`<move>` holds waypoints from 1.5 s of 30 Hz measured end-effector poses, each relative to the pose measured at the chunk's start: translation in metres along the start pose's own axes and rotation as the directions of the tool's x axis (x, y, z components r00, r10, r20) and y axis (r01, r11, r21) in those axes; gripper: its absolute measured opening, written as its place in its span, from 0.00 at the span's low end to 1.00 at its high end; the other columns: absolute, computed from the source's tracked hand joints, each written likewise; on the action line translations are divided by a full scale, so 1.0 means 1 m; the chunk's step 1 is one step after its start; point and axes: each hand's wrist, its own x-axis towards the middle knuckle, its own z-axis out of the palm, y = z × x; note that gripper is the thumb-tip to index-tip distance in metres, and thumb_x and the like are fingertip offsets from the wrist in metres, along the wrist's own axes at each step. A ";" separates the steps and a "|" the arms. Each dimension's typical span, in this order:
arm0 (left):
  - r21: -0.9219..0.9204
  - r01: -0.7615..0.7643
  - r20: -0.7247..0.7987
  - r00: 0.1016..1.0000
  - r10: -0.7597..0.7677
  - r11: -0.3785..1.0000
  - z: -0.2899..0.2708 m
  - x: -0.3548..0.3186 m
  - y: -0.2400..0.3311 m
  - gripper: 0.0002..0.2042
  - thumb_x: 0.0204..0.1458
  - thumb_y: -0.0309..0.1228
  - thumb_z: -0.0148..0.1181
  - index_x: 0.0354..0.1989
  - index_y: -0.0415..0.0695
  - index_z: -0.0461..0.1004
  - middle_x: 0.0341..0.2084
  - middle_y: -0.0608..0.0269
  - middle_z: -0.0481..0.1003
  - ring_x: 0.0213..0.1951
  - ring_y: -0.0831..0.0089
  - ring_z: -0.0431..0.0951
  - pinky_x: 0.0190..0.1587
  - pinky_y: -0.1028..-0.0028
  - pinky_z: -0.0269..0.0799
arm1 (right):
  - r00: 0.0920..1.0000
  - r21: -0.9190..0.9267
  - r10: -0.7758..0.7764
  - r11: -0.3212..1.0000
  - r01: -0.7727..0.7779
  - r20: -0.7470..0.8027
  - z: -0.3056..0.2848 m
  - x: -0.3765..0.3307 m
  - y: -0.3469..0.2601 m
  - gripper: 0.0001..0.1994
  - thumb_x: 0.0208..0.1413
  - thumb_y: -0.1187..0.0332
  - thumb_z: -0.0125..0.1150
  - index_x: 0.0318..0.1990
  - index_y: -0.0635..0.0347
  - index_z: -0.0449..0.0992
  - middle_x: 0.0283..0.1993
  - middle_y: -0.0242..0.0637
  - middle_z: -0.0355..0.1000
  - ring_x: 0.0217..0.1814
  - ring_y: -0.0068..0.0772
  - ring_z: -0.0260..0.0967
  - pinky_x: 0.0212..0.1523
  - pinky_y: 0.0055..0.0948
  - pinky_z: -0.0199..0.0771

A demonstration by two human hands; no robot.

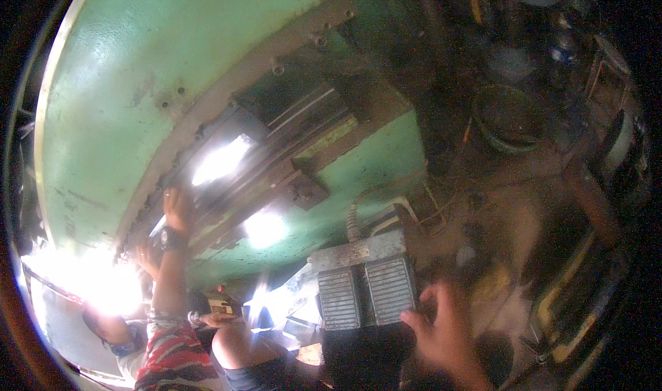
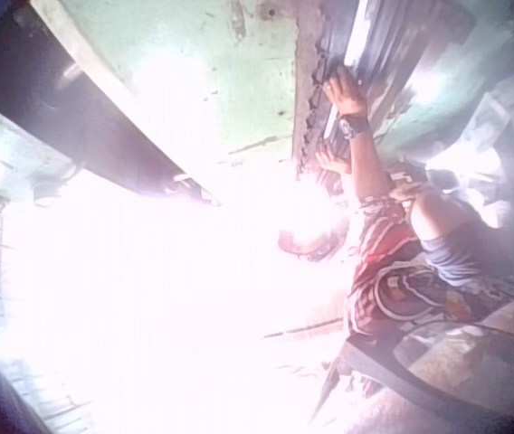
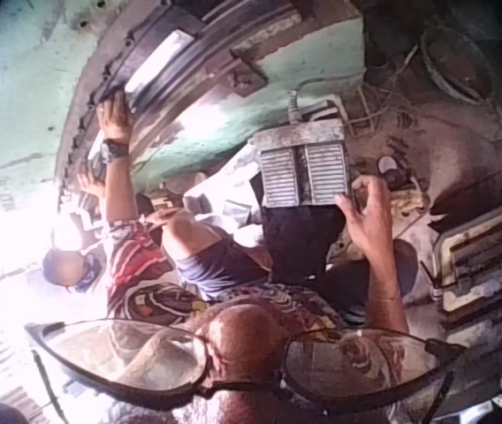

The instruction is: The person fits a long metal strip into a slot on a large green machine, adjusting its position with both hands. A coworker assists by holding the strip and using a hammer to tap it into place. The person then handles a smaller metal piece, inspecting it before placing it on the machine.

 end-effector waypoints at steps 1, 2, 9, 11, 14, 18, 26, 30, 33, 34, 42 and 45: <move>-0.005 -0.004 -0.007 1.000 0.004 1.000 0.000 0.001 0.000 0.16 0.50 0.18 0.66 0.48 0.37 0.78 0.36 0.52 0.78 0.38 0.53 0.77 0.43 0.59 0.73 | 1.000 0.007 0.006 1.000 -0.006 0.002 0.000 0.000 0.000 0.24 0.52 0.59 0.76 0.44 0.64 0.68 0.42 0.43 0.65 0.47 0.45 0.66 0.52 0.40 0.67; -0.009 -0.008 -0.015 1.000 0.007 1.000 0.000 0.001 0.000 0.16 0.50 0.18 0.66 0.48 0.37 0.78 0.36 0.52 0.78 0.38 0.53 0.77 0.43 0.59 0.73 | 1.000 0.014 0.013 1.000 -0.013 0.004 0.000 0.000 -0.001 0.24 0.52 0.58 0.76 0.44 0.63 0.68 0.42 0.43 0.65 0.47 0.45 0.66 0.52 0.40 0.67; -0.025 -0.009 0.008 1.000 0.009 1.000 0.004 -0.001 -0.002 0.16 0.50 0.18 0.66 0.48 0.36 0.78 0.36 0.51 0.77 0.38 0.52 0.76 0.43 0.58 0.73 | 0.999 0.003 0.036 0.999 -0.036 0.019 -0.004 0.000 0.000 0.27 0.53 0.56 0.75 0.47 0.65 0.67 0.45 0.46 0.66 0.50 0.47 0.67 0.55 0.41 0.67; -0.039 -0.020 -0.002 1.000 0.020 0.999 0.005 0.002 -0.001 0.16 0.50 0.18 0.66 0.49 0.35 0.77 0.36 0.51 0.77 0.37 0.52 0.76 0.42 0.58 0.73 | 0.999 0.002 0.032 0.999 -0.032 0.026 -0.007 0.001 0.001 0.28 0.54 0.55 0.74 0.49 0.65 0.67 0.47 0.47 0.67 0.52 0.47 0.67 0.57 0.41 0.67; -0.005 -0.001 -0.003 1.000 0.001 1.000 0.007 -0.001 0.000 0.16 0.50 0.20 0.66 0.49 0.35 0.77 0.36 0.52 0.76 0.38 0.52 0.76 0.44 0.57 0.72 | 0.999 0.017 0.030 0.999 -0.031 0.041 -0.010 0.003 0.002 0.29 0.55 0.53 0.73 0.51 0.66 0.67 0.48 0.46 0.67 0.53 0.44 0.67 0.58 0.40 0.66; -0.038 0.049 0.069 0.997 -0.047 0.998 0.005 -0.025 -0.015 0.17 0.51 0.23 0.66 0.51 0.37 0.77 0.36 0.51 0.75 0.39 0.51 0.75 0.45 0.56 0.70 | 0.988 0.092 0.130 0.986 -0.138 0.085 -0.005 0.002 -0.005 0.28 0.58 0.52 0.70 0.53 0.65 0.67 0.50 0.43 0.68 0.54 0.38 0.66 0.59 0.38 0.65; -0.228 0.378 0.011 0.923 -0.385 0.898 0.000 -0.003 0.025 0.17 0.54 0.35 0.68 0.52 0.45 0.78 0.37 0.56 0.74 0.42 0.52 0.75 0.46 0.54 0.68 | 0.979 0.182 0.168 0.965 -0.188 0.116 -0.008 0.000 0.014 0.25 0.65 0.56 0.66 0.62 0.61 0.69 0.56 0.43 0.71 0.57 0.40 0.68 0.57 0.38 0.70; -0.230 0.538 -0.032 0.828 -0.559 0.811 -0.010 -0.023 0.038 0.26 0.55 0.36 0.67 0.63 0.48 0.71 0.57 0.48 0.72 0.62 0.49 0.70 0.71 0.46 0.55 | 0.990 0.204 0.111 0.971 -0.127 0.087 -0.008 0.002 0.013 0.21 0.68 0.56 0.62 0.60 0.60 0.71 0.51 0.34 0.70 0.52 0.29 0.65 0.54 0.31 0.68; -0.256 0.694 -0.051 0.685 -0.727 0.673 -0.027 -0.035 0.039 0.28 0.56 0.34 0.65 0.66 0.48 0.68 0.63 0.45 0.67 0.68 0.48 0.64 0.73 0.43 0.50 | 0.986 0.196 0.141 0.968 -0.156 0.090 -0.010 0.004 0.007 0.22 0.68 0.56 0.62 0.59 0.62 0.72 0.55 0.36 0.71 0.57 0.32 0.66 0.59 0.32 0.66; -0.262 0.734 -0.094 0.626 -0.774 0.626 -0.033 -0.044 0.040 0.28 0.56 0.34 0.65 0.66 0.48 0.68 0.63 0.44 0.66 0.68 0.47 0.64 0.73 0.43 0.49 | 0.988 0.177 0.122 0.975 -0.138 0.094 -0.009 0.005 0.005 0.22 0.68 0.55 0.62 0.59 0.63 0.72 0.55 0.36 0.71 0.58 0.33 0.66 0.60 0.32 0.66; -0.948 0.106 0.251 -0.334 -0.909 -0.301 -0.012 -0.054 0.022 0.31 0.59 0.28 0.64 0.69 0.37 0.59 0.53 0.48 0.67 0.51 0.62 0.73 0.55 0.65 0.73 | 0.988 -0.008 0.096 0.995 -0.097 -0.118 0.031 0.004 -0.052 0.23 0.67 0.56 0.63 0.57 0.69 0.74 0.55 0.43 0.73 0.57 0.38 0.70 0.60 0.37 0.69; -0.868 -0.236 0.495 -0.357 -0.792 -0.436 -0.022 -0.051 0.012 0.32 0.60 0.29 0.65 0.70 0.38 0.55 0.53 0.55 0.64 0.48 0.69 0.74 0.51 0.70 0.74 | 0.966 -0.067 0.120 0.988 -0.139 -0.230 0.047 0.005 -0.066 0.24 0.67 0.55 0.63 0.57 0.69 0.74 0.55 0.43 0.73 0.57 0.39 0.70 0.60 0.38 0.69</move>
